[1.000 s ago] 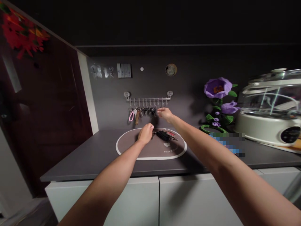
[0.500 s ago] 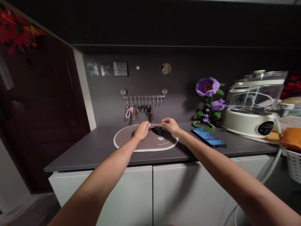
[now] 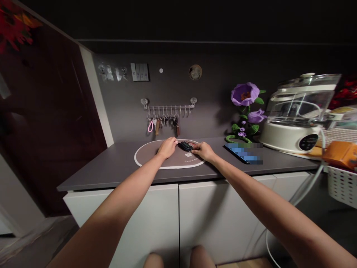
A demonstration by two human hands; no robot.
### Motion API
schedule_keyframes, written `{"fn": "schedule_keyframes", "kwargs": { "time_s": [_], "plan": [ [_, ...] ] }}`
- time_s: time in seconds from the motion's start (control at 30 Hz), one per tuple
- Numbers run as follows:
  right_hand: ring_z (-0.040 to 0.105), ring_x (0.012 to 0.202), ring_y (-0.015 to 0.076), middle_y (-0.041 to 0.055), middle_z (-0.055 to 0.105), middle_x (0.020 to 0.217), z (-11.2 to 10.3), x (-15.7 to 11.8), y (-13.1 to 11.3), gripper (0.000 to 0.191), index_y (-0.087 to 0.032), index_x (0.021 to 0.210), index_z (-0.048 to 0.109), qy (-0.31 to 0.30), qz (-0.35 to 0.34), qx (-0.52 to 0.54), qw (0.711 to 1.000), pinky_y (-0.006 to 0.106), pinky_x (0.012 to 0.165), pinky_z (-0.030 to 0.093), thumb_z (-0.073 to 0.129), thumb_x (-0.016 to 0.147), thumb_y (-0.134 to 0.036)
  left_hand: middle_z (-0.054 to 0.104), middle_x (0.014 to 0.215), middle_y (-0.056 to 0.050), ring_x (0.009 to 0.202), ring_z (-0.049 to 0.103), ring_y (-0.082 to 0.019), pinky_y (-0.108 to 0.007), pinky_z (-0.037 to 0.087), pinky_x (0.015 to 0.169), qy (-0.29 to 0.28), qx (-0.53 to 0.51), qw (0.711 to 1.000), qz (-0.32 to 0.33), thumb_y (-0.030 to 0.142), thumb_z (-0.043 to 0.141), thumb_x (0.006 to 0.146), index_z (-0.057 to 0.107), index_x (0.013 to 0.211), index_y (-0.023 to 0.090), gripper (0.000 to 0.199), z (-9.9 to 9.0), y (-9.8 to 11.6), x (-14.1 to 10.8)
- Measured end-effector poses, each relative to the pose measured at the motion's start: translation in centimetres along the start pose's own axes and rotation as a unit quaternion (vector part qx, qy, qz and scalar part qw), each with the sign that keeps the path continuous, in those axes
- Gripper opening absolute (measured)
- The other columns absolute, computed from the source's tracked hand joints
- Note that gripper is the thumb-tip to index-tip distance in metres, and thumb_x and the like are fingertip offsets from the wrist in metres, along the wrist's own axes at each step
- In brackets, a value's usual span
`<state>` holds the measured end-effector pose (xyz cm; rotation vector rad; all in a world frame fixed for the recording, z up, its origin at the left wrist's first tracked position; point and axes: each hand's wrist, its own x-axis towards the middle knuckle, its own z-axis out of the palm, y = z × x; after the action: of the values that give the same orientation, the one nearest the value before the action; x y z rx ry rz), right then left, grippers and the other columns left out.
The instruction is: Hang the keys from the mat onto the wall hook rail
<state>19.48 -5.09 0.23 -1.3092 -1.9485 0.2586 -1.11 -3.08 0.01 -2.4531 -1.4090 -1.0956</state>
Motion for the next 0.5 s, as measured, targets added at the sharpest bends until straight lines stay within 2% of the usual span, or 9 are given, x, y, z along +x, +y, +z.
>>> {"fn": "schedule_keyframes", "kwargs": {
  "time_s": [0.17,0.3,0.5],
  "plan": [
    [0.055,0.059,0.0135,0.0006,0.066,0.061,0.25,0.37,0.09,0.01,-0.02,0.066,0.072,-0.024,-0.013,-0.039,0.999,0.023,0.06,0.037,0.066,0.064,-0.027,0.06,0.089,-0.007,0.088,0.053,-0.017,-0.03,0.04,0.08,-0.004,0.001,1.0,0.007,0.025,0.033,0.087,0.055,0.084,0.018,0.023,0.14,-0.1,0.02],
    [0.053,0.055,0.0116,-0.0005,0.064,0.057,0.44,0.53,0.22,0.014,-0.019,0.067,0.073,-0.034,0.008,-0.034,0.999,0.022,0.057,0.035,0.066,0.064,-0.03,0.06,0.089,-0.007,0.087,0.053,-0.018,-0.03,0.04,0.079,-0.008,0.006,1.0,0.006,0.025,0.033,0.087,0.055,0.084,0.018,0.023,0.21,-0.07,0.05],
    [0.05,0.053,0.0111,-0.0003,0.064,0.057,0.92,1.04,0.71,0.01,-0.02,0.063,0.072,-0.005,0.033,-0.031,0.999,0.022,0.053,0.034,0.069,0.06,-0.029,0.06,0.09,-0.007,0.088,0.053,-0.018,-0.03,0.04,0.08,-0.012,0.003,1.0,0.009,0.025,0.033,0.086,0.055,0.084,0.018,0.023,0.1,0.11,0.05]
  ]
}}
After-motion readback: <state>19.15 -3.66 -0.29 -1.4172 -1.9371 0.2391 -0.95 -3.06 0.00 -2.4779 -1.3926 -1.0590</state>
